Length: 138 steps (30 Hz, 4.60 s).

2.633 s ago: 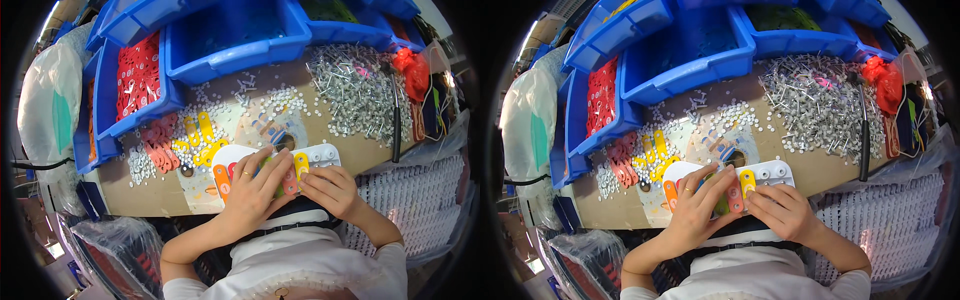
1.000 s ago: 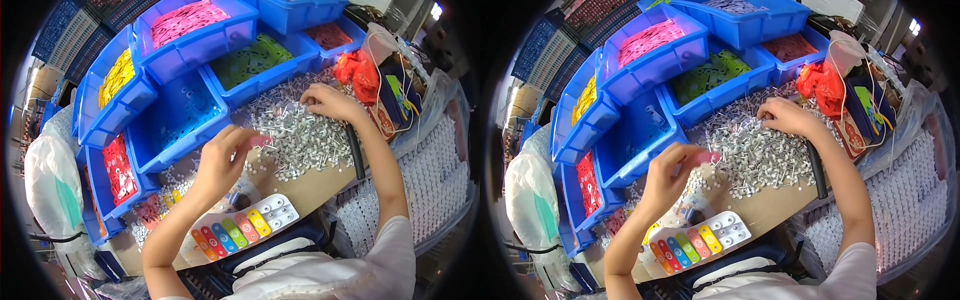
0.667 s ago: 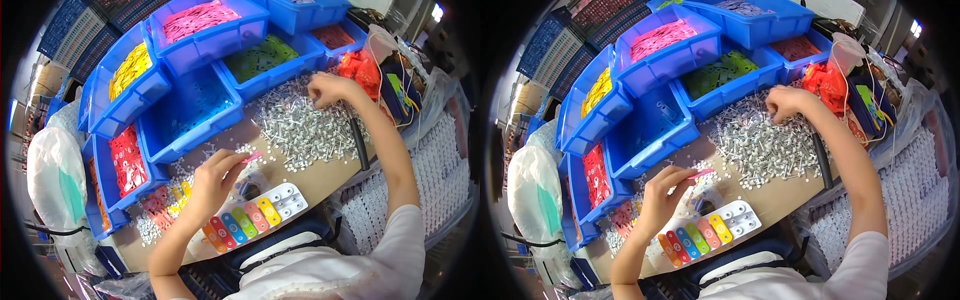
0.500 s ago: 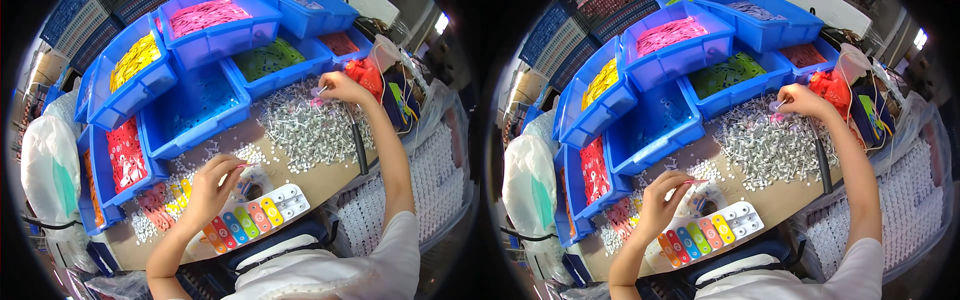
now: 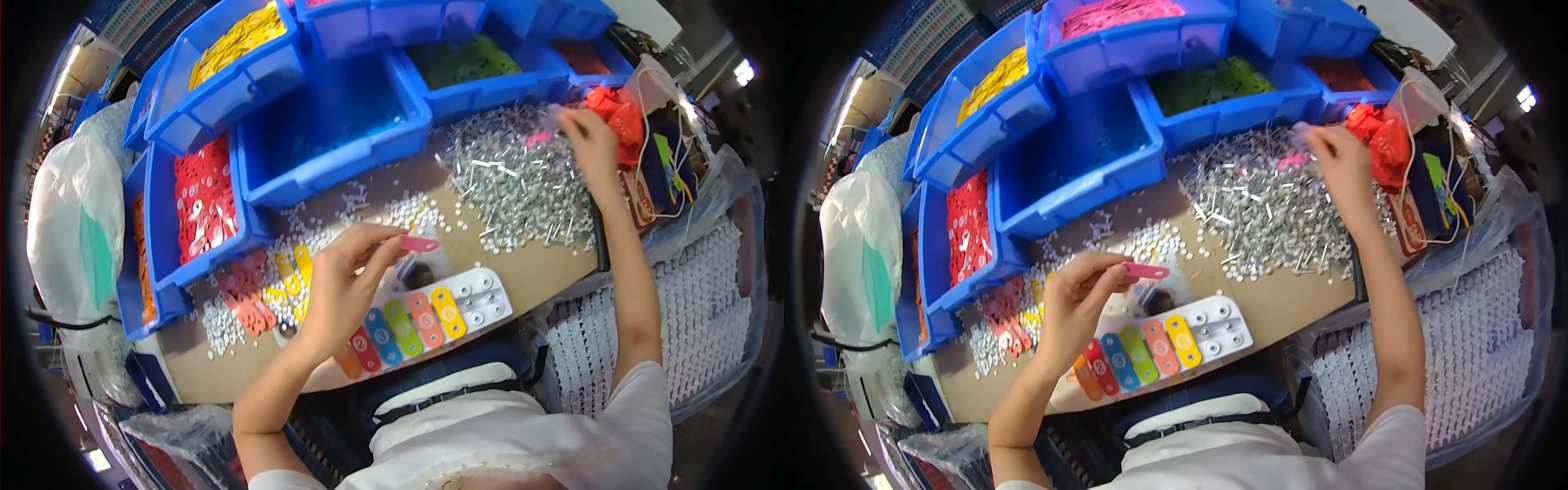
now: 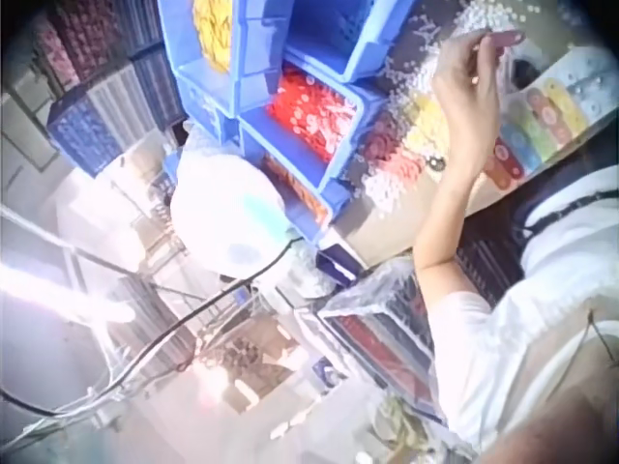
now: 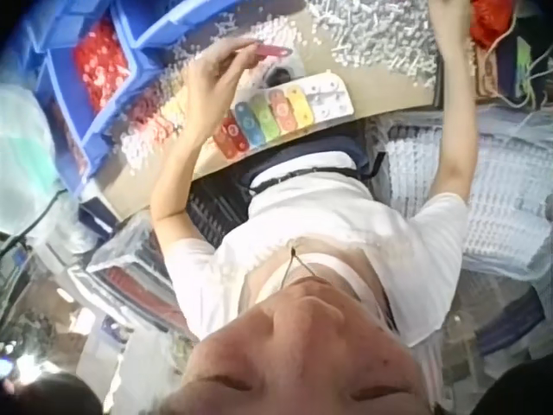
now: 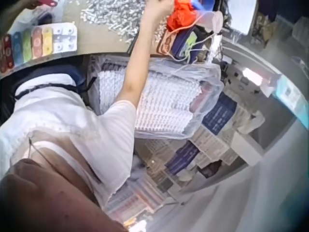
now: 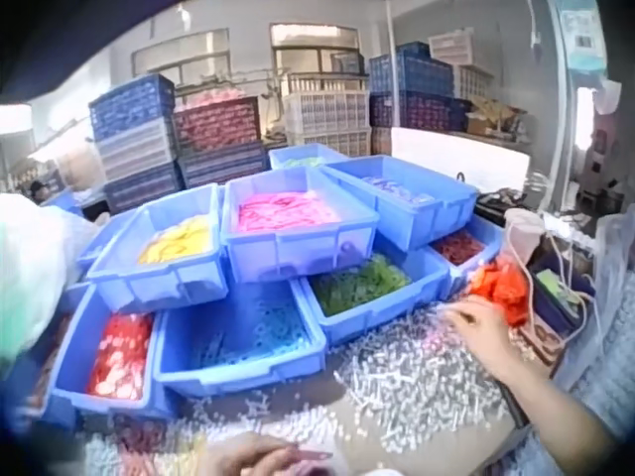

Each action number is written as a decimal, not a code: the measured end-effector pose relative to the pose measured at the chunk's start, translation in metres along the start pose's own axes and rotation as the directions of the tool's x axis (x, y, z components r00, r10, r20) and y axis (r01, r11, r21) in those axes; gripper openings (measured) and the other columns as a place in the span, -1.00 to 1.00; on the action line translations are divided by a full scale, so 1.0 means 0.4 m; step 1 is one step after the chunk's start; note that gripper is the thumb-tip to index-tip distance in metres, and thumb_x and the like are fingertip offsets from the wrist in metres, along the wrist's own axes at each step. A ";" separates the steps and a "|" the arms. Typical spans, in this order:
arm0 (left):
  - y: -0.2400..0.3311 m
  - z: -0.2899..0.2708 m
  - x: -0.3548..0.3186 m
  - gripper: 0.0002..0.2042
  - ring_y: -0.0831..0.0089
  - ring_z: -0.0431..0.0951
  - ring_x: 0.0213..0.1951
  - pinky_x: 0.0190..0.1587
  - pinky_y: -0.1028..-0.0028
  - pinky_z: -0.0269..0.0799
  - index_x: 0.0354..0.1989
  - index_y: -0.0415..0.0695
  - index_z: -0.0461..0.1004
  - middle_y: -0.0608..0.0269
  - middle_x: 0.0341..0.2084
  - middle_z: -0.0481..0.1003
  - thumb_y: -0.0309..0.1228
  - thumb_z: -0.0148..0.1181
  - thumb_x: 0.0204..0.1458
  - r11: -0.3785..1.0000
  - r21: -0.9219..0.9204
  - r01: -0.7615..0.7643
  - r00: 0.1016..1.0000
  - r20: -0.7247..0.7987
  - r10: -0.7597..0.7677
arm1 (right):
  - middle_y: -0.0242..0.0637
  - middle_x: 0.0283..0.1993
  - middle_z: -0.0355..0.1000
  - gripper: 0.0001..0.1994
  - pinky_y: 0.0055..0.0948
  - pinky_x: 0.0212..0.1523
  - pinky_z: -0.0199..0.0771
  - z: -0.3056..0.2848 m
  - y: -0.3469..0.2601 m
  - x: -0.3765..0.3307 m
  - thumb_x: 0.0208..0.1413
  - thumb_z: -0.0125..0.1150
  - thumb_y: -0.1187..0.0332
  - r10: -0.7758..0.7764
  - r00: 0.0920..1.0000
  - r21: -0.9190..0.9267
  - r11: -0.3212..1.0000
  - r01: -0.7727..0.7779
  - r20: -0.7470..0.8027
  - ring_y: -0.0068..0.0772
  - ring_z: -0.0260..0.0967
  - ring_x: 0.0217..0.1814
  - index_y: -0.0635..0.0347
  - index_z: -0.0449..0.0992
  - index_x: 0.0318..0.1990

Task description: Assembling colorful toy xylophones by attaching metal keys to a plastic frame and testing them with a mallet.

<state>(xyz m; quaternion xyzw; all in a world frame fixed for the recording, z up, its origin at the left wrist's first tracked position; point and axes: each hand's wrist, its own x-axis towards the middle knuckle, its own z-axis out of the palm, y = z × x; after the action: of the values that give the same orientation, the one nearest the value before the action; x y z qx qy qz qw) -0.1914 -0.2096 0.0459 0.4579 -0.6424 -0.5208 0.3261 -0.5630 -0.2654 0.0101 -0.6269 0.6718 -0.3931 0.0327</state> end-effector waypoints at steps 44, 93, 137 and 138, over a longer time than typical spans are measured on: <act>-0.017 0.031 0.019 -0.78 0.23 0.60 -0.16 -0.21 0.41 0.57 -0.29 -0.24 0.52 0.11 -0.24 0.54 -0.57 0.22 -0.19 0.571 0.234 -0.787 0.603 0.491 0.629 | -0.26 -0.27 0.48 -0.76 -0.52 -0.31 0.55 -0.073 -0.288 -0.453 0.00 0.27 0.67 0.094 0.970 0.453 0.872 -0.188 0.222 -0.37 0.52 -0.25 0.30 0.56 -0.14; -0.150 -0.108 0.057 -0.92 0.30 0.42 -0.26 -0.19 0.39 0.41 -0.43 -0.12 0.58 0.31 -0.43 0.44 -0.47 0.25 -0.15 0.352 0.821 -0.450 0.867 0.307 0.393 | -0.23 -0.16 0.44 -0.85 -0.25 -0.15 0.50 0.384 -0.405 -0.105 -0.02 0.15 0.44 -0.540 0.655 0.009 0.775 0.632 0.529 -0.11 0.46 -0.13 0.15 0.53 -0.25; -0.081 -0.220 -0.069 -0.82 0.24 0.56 -0.27 -0.20 0.35 0.44 -0.18 -0.27 0.53 0.10 -0.33 0.55 -0.50 0.19 0.04 0.843 0.529 -0.098 0.995 0.083 0.063 | -0.17 -0.24 0.48 -0.86 -0.29 -0.13 0.43 0.272 -0.526 -0.198 -0.02 0.26 0.45 -0.589 0.593 0.491 0.801 0.341 0.549 -0.16 0.45 -0.17 0.29 0.53 -0.29; -0.082 -0.211 -0.019 -0.84 0.16 0.55 -0.24 -0.17 0.32 0.45 -0.22 -0.27 0.53 0.08 -0.33 0.54 -0.53 0.17 0.01 0.734 0.629 -0.257 0.959 0.072 0.274 | -0.15 -0.28 0.44 -0.88 -0.26 -0.14 0.43 0.301 -0.523 -0.180 -0.02 0.24 0.46 -0.536 0.663 0.362 0.843 0.397 0.522 -0.11 0.42 -0.19 0.30 0.50 -0.32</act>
<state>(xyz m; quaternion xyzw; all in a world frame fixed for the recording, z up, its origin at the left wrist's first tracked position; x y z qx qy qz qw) -0.1050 -0.2351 0.0352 0.4507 -0.8342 -0.2169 0.2324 -0.3124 -0.2417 0.0141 -0.8628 0.3933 -0.2375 0.2110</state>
